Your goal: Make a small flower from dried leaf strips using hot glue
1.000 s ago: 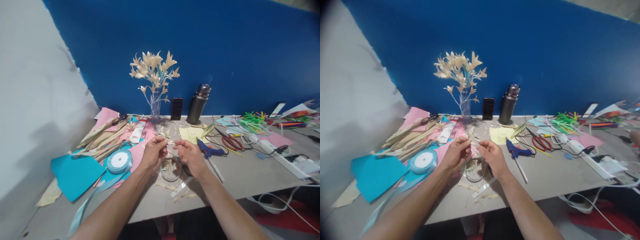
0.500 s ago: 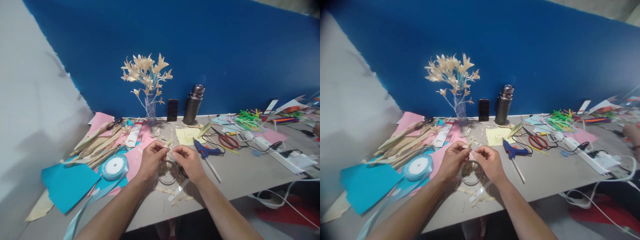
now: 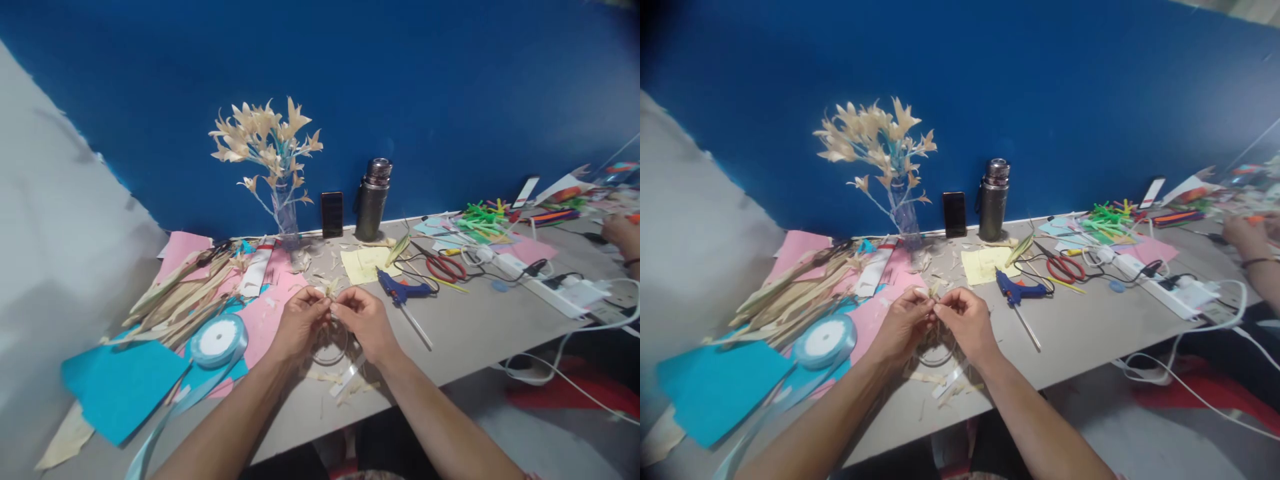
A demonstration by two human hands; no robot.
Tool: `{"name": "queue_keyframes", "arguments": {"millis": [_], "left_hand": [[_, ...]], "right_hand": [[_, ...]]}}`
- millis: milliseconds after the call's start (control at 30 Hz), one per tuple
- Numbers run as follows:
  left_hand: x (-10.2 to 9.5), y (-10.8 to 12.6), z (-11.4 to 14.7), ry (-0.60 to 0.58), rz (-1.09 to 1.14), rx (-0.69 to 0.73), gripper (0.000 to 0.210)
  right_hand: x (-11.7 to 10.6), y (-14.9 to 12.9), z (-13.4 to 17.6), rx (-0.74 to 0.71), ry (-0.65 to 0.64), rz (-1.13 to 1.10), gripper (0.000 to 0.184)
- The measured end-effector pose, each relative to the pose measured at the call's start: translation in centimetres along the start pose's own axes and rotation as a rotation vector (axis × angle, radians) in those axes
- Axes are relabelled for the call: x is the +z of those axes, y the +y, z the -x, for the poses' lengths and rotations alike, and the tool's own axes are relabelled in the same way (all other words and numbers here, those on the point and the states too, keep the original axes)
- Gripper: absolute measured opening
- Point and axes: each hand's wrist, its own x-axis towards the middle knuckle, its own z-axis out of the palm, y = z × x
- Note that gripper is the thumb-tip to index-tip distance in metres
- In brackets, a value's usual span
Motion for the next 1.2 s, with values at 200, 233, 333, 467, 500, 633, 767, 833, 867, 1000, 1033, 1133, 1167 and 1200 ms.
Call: {"name": "queue_keyframes", "arguments": {"millis": [200, 233, 333, 467, 500, 633, 767, 833, 867, 1000, 1033, 1133, 1167, 1200], "left_hand": [[-0.1, 0.1, 0.1, -0.012, 0.025, -0.01, 0.031], [-0.1, 0.1, 0.1, -0.034, 0.02, -0.015, 0.031], [-0.1, 0.2, 0.0, -0.114, 0.011, -0.04, 0.031], [-0.2, 0.2, 0.0, -0.139, -0.021, -0.084, 0.03], [-0.3, 0.1, 0.0, -0.134, -0.031, -0.091, 0.03], [-0.3, -0.1, -0.1, -0.096, -0.068, -0.098, 0.033], [-0.1, -0.3, -0.1, -0.062, -0.073, -0.108, 0.035], [0.1, 0.0, -0.3, -0.035, -0.075, -0.122, 0.036], [0.1, 0.3, -0.6, -0.013, -0.079, -0.122, 0.036], [0.6, 1.7, -2.3, 0.054, -0.099, -0.107, 0.036], [0.8, 2.0, -3.0, 0.057, -0.117, -0.142, 0.035], [1.9, 2.1, -5.9, 0.092, -0.179, -0.201, 0.031], [2.5, 2.0, -7.2, 0.127, -0.201, -0.165, 0.032], [3.1, 1.9, -8.5, 0.132, -0.223, -0.124, 0.031]], "right_hand": [[-0.1, -0.3, 0.1, 0.031, -0.045, -0.053, 0.024], [-0.2, -0.4, 0.0, 0.062, -0.047, -0.103, 0.027], [-0.5, -0.7, -0.1, 0.164, -0.104, -0.23, 0.034], [-0.6, -0.6, -0.1, 0.191, -0.164, -0.276, 0.034], [-0.6, -0.6, -0.1, 0.178, -0.156, -0.275, 0.031], [-0.6, -0.7, 0.0, 0.146, -0.104, -0.23, 0.026], [-1.7, -1.2, -0.4, 0.083, -0.124, -0.027, 0.02], [-3.7, -1.8, -1.0, 0.016, -0.185, 0.184, 0.015], [-5.2, -2.1, -1.3, -0.025, -0.215, 0.327, 0.015], [-13.0, -3.1, -3.4, -0.342, -0.195, 1.035, 0.027], [-14.8, -3.1, -3.9, -0.393, -0.204, 1.19, 0.034], [-18.5, -2.3, -5.1, -0.39, -0.308, 1.498, 0.038], [-19.0, -1.9, -5.3, -0.386, -0.334, 1.54, 0.037], [-19.2, -1.5, -5.5, -0.39, -0.346, 1.561, 0.037]]}}
